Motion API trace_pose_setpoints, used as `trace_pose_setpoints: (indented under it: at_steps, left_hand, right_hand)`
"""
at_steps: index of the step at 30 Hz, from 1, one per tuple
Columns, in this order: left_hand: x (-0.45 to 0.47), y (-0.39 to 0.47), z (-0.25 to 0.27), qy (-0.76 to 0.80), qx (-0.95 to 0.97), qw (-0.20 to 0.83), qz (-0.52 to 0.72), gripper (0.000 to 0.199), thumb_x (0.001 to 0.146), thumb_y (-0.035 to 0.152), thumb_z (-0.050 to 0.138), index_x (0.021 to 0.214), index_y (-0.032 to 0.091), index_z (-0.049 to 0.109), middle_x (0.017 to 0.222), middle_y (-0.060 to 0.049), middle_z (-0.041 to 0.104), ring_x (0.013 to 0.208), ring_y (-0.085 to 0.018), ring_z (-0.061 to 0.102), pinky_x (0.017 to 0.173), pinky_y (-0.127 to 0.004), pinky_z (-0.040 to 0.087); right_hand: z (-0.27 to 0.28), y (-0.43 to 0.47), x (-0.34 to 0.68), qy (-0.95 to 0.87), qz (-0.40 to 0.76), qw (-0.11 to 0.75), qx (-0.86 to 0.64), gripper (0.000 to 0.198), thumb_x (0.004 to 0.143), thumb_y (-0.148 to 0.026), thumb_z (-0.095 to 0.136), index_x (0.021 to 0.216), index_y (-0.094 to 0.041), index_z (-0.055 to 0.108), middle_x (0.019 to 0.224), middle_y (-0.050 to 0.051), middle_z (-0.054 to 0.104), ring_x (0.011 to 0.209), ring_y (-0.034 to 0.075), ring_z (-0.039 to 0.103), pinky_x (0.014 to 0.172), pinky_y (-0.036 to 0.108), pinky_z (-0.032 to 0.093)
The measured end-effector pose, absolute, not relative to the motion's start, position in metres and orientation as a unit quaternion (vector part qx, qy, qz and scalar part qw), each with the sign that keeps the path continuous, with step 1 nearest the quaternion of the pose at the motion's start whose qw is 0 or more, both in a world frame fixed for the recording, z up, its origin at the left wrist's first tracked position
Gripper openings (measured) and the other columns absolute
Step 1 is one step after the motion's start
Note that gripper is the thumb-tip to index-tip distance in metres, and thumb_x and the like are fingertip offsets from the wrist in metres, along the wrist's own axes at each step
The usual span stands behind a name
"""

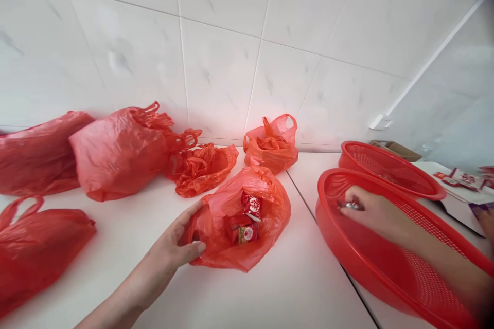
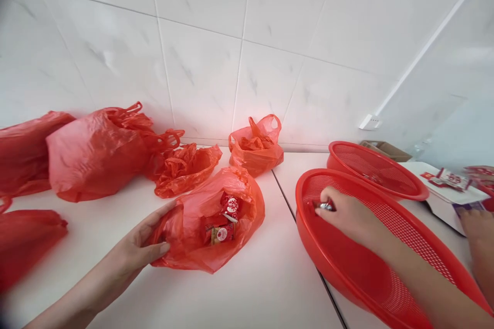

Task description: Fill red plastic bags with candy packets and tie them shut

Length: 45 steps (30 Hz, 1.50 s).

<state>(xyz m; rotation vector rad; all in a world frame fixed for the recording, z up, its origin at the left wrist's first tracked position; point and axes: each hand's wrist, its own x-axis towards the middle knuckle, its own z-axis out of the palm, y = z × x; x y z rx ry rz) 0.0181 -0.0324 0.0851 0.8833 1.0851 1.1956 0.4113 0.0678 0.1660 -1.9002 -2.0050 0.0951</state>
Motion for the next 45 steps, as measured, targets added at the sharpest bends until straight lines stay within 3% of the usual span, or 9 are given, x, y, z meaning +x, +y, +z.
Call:
trace_pose_setpoints:
  at_steps: [8, 14, 20, 23, 26, 30, 34, 41, 45]
  left_hand:
    - [0.014, -0.034, 0.08, 0.433, 0.391, 0.619, 0.526, 0.078, 0.074, 0.023, 0.071, 0.142, 0.034, 0.034, 0.148, -0.006, 0.039, 0.125, -0.029, 0.049, 0.097, -0.039, 0.046]
    - [0.019, -0.038, 0.093, 0.424, 0.407, 0.599, 0.544, 0.08, 0.07, 0.024, 0.072, 0.141, 0.033, 0.036, 0.141, -0.009, 0.046, 0.099, -0.021, 0.059, 0.081, -0.033, 0.049]
    - [0.011, -0.038, 0.102, 0.443, 0.448, 0.59, 0.505, 0.081, 0.071, 0.021, 0.067, 0.143, 0.03, 0.031, 0.106, -0.007, 0.064, 0.087, -0.02, 0.06, 0.075, -0.034, 0.05]
    - [-0.002, -0.04, 0.102, 0.517, 0.502, 0.541, 0.435, 0.082, 0.071, 0.018, 0.065, 0.144, 0.031, 0.03, 0.114, -0.009, 0.063, 0.084, -0.02, 0.062, 0.074, -0.033, 0.051]
    - [-0.019, -0.042, 0.097, 0.601, 0.536, 0.448, 0.388, 0.078, 0.068, 0.019, 0.064, 0.141, 0.031, 0.038, 0.13, -0.01, 0.054, 0.079, -0.017, 0.062, 0.069, -0.028, 0.051]
    - [-0.037, -0.042, 0.091, 0.651, 0.562, 0.375, 0.346, 0.067, 0.07, 0.022, 0.061, 0.135, 0.031, 0.048, 0.091, -0.002, 0.068, 0.066, -0.015, 0.06, 0.06, -0.023, 0.046]
    - [-0.041, -0.036, 0.103, 0.658, 0.564, 0.334, 0.37, 0.058, 0.074, 0.026, 0.059, 0.131, 0.027, 0.051, 0.07, 0.002, 0.063, 0.059, -0.015, 0.055, 0.051, -0.021, 0.041]
    - [-0.03, -0.02, 0.139, 0.628, 0.524, 0.317, 0.48, 0.047, 0.077, 0.035, 0.062, 0.12, 0.021, 0.05, 0.072, 0.003, 0.056, 0.057, -0.014, 0.057, 0.055, -0.028, 0.051]
    - [-0.026, -0.004, 0.149, 0.585, 0.504, 0.301, 0.56, 0.041, 0.077, 0.037, 0.065, 0.112, 0.019, 0.053, 0.076, 0.002, 0.056, 0.063, -0.014, 0.06, 0.059, -0.03, 0.054]
  right_hand:
    - [0.195, 0.032, 0.309, -0.779, 0.025, 0.282, -0.559, 0.023, 0.079, -0.045, 0.06, 0.093, -0.027, 0.055, 0.088, -0.002, 0.069, 0.072, 0.017, 0.064, 0.061, 0.026, 0.043]
    - [0.169, 0.049, 0.251, -0.85, -0.039, 0.187, -0.491, 0.024, 0.084, -0.044, 0.056, 0.098, -0.025, 0.052, 0.087, 0.0, 0.066, 0.069, 0.018, 0.061, 0.055, 0.026, 0.036]
    - [0.139, 0.075, 0.251, -0.854, -0.154, 0.182, -0.461, 0.023, 0.084, -0.022, 0.054, 0.108, -0.022, 0.055, 0.105, 0.006, 0.063, 0.097, 0.023, 0.057, 0.076, 0.032, 0.041]
    - [0.12, 0.087, 0.262, -0.838, -0.187, 0.101, -0.502, 0.036, 0.078, -0.006, 0.048, 0.11, -0.02, 0.056, 0.107, 0.01, 0.062, 0.099, 0.026, 0.055, 0.072, 0.034, 0.038]
    - [0.109, 0.096, 0.274, -0.805, -0.113, 0.037, -0.581, 0.033, 0.079, -0.002, 0.038, 0.097, -0.018, 0.06, 0.091, 0.009, 0.063, 0.078, 0.021, 0.059, 0.058, 0.029, 0.032]
    - [0.114, 0.099, 0.283, -0.783, 0.021, 0.041, -0.62, 0.021, 0.085, -0.016, 0.04, 0.074, -0.02, 0.058, 0.081, 0.004, 0.062, 0.062, 0.015, 0.055, 0.051, 0.026, 0.026]
    - [0.114, 0.09, 0.285, -0.798, 0.112, 0.094, -0.584, 0.018, 0.08, -0.038, 0.054, 0.088, -0.025, 0.064, 0.095, 0.003, 0.064, 0.077, 0.017, 0.06, 0.057, 0.025, 0.034]
    - [0.082, 0.09, 0.301, -0.795, 0.157, 0.095, -0.578, 0.025, 0.076, -0.014, 0.046, 0.09, -0.023, 0.064, 0.09, 0.005, 0.066, 0.073, 0.016, 0.061, 0.06, 0.025, 0.038]
    - [0.1, 0.094, 0.3, -0.761, 0.2, 0.23, -0.572, 0.025, 0.075, -0.016, 0.047, 0.092, -0.024, 0.064, 0.097, 0.003, 0.067, 0.082, 0.017, 0.062, 0.069, 0.028, 0.044]
